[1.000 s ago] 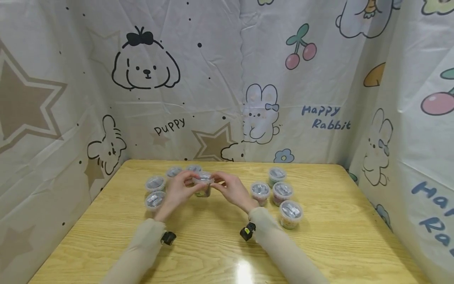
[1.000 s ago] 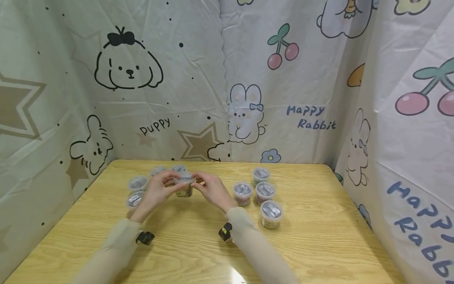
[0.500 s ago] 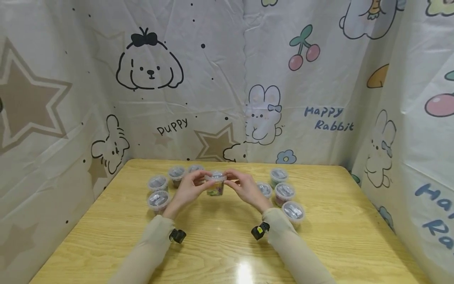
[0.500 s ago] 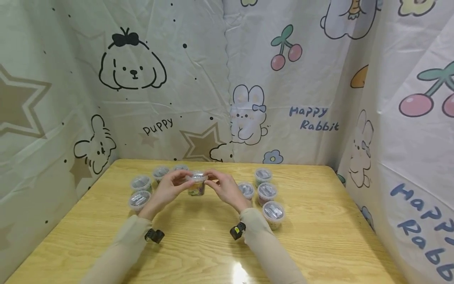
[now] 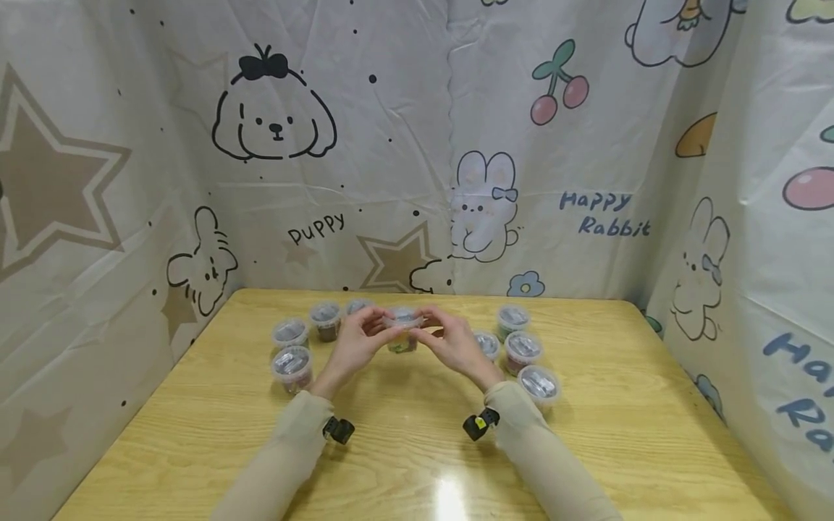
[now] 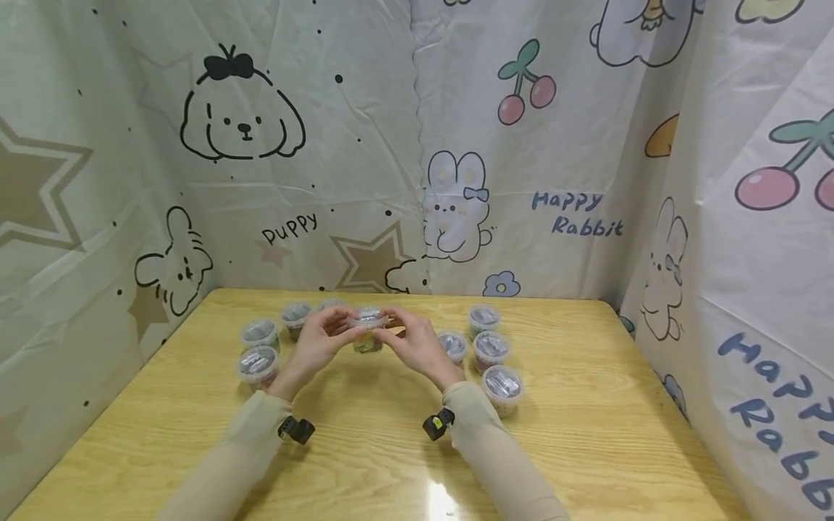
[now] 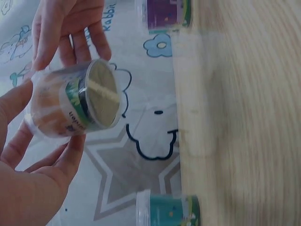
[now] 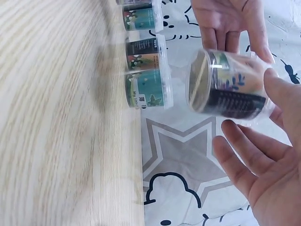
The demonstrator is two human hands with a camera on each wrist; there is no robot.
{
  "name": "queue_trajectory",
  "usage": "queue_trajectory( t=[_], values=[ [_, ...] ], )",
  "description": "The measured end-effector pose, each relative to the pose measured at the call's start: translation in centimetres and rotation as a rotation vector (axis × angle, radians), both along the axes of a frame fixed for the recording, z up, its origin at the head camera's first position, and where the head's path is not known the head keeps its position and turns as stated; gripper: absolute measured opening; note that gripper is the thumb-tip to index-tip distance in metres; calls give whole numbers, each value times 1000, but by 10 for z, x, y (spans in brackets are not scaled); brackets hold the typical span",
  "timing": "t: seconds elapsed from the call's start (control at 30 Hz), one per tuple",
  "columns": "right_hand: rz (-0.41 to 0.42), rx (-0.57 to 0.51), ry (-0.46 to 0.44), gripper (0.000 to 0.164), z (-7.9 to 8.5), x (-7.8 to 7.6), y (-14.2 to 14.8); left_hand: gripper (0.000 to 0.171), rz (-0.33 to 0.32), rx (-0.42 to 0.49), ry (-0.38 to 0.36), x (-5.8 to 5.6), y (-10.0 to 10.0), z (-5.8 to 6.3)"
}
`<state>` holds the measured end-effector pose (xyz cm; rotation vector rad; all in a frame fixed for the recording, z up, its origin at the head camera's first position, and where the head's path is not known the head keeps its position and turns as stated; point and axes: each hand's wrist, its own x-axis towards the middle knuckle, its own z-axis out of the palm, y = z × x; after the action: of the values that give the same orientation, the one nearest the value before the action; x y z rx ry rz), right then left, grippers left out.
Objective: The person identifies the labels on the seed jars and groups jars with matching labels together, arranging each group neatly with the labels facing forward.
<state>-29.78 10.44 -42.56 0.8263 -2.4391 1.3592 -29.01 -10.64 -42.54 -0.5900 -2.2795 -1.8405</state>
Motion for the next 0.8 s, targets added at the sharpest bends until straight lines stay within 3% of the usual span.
queue_trajectory(
  t=[0.17, 0.37, 0.5, 0.6, 0.73, 0.8],
  values=[
    [-60, -32, -36, 28, -1, 3, 1, 29, -26, 23, 39, 3, 9, -2],
    [-98, -68, -83, 30, 0, 5, 5, 31, -50, 28, 21, 4, 14, -1],
    [-96, -80, -111, 31, 1, 4, 8, 35, -62, 16, -26, 5, 13, 3],
    [-87, -99, -122, 31, 0, 4, 10, 37, -80, -2, -52, 11, 12, 12],
    [-39, -122, -136, 31, 1, 5, 13, 34, -115, -13, -52, 20, 11, 24],
    [-16, -128, -145, 31, 1, 5, 15, 31, -127, -7, -53, 20, 11, 24]
  ],
)
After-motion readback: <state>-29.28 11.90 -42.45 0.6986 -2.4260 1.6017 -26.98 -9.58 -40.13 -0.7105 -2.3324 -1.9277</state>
